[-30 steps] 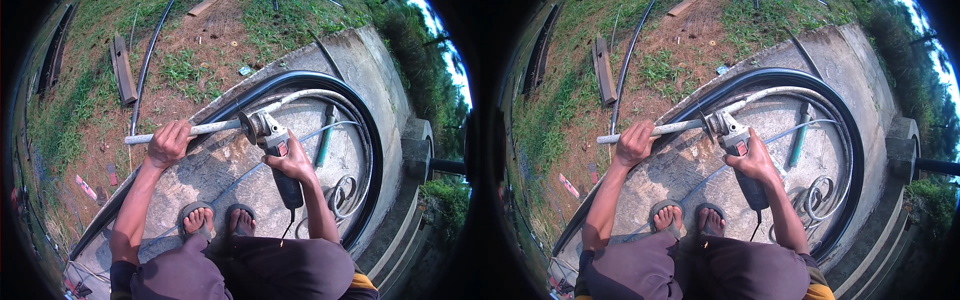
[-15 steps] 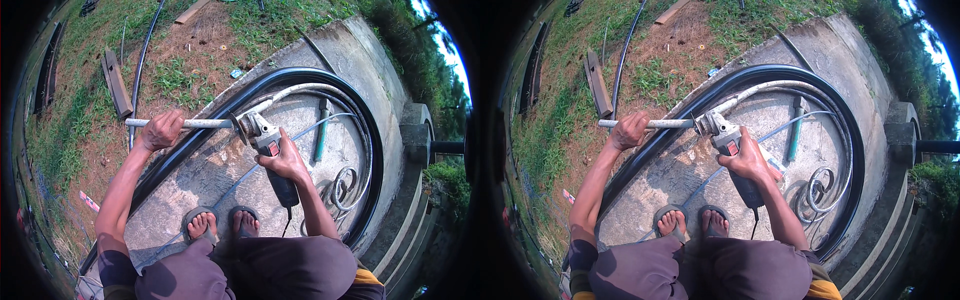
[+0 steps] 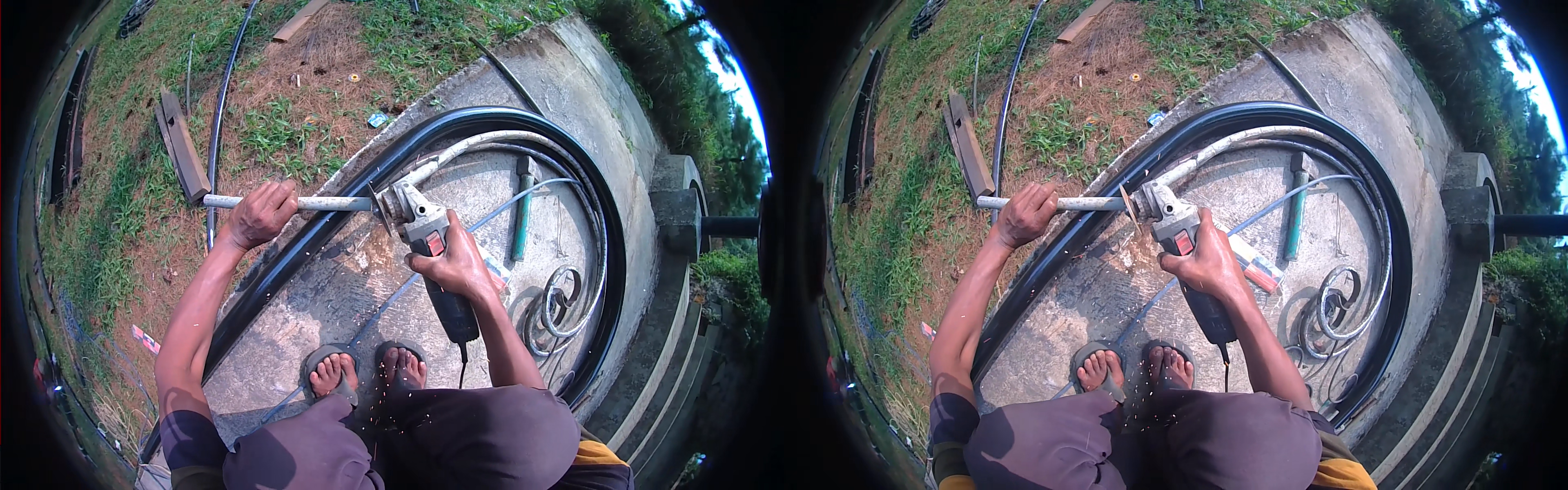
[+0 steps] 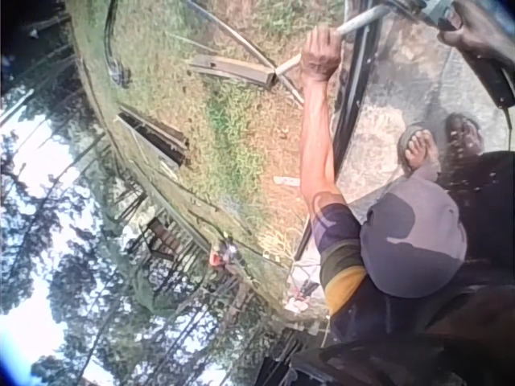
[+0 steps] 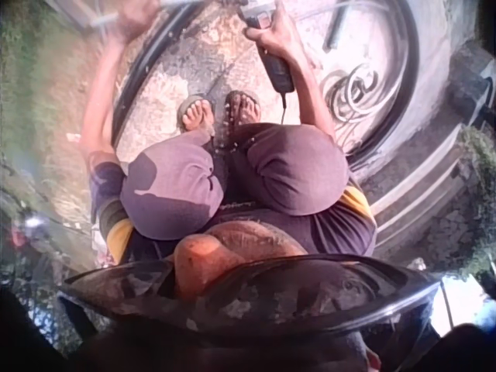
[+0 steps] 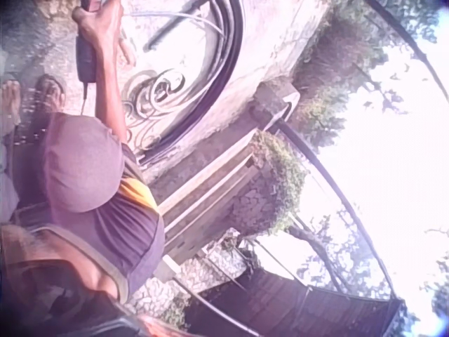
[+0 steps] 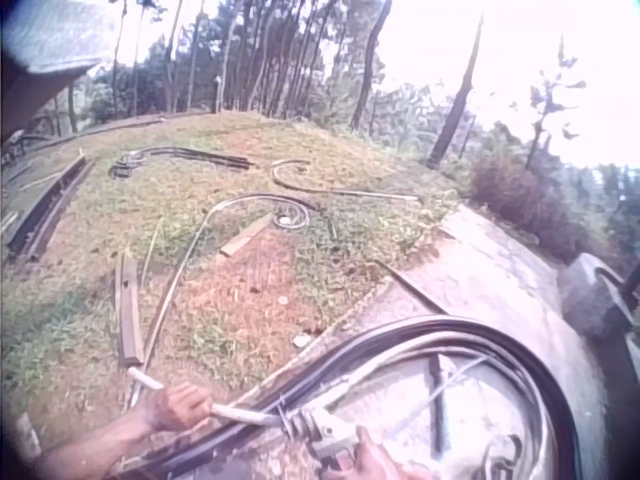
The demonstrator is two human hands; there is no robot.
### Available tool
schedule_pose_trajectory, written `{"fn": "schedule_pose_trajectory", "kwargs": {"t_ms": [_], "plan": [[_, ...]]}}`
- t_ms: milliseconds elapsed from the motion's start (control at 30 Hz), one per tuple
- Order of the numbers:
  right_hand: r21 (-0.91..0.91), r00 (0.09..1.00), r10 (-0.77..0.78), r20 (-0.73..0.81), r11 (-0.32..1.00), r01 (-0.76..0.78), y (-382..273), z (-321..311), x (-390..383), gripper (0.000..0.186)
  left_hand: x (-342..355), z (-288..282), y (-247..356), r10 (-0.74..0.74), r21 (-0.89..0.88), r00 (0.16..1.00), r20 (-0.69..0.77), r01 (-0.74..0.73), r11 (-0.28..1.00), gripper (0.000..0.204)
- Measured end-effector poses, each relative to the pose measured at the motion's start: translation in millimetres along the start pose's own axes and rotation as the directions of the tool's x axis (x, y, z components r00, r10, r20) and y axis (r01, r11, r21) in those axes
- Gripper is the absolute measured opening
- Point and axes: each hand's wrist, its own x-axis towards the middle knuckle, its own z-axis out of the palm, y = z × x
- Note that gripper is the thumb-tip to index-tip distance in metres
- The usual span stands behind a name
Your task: The person prepares and welds a metal frame by positioning curved and straight metal rods, checking the alignment, and using a welding tool to join the components together. They use an angle grinder to cut or smooth metal pieces and wear eye protection during the welding process.
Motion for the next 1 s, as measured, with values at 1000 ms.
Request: {"fn": "schedule_pose_trajectory", "kwargs": {"t_ms": [1000], "plan": [[0.880,0.982,0.058,-0.178,0.456,0.133,123,14,-72,0.058,-51,-91,191,-0.574,-0.064,0.733,0.365,0.635,0.770,0.032]]}}
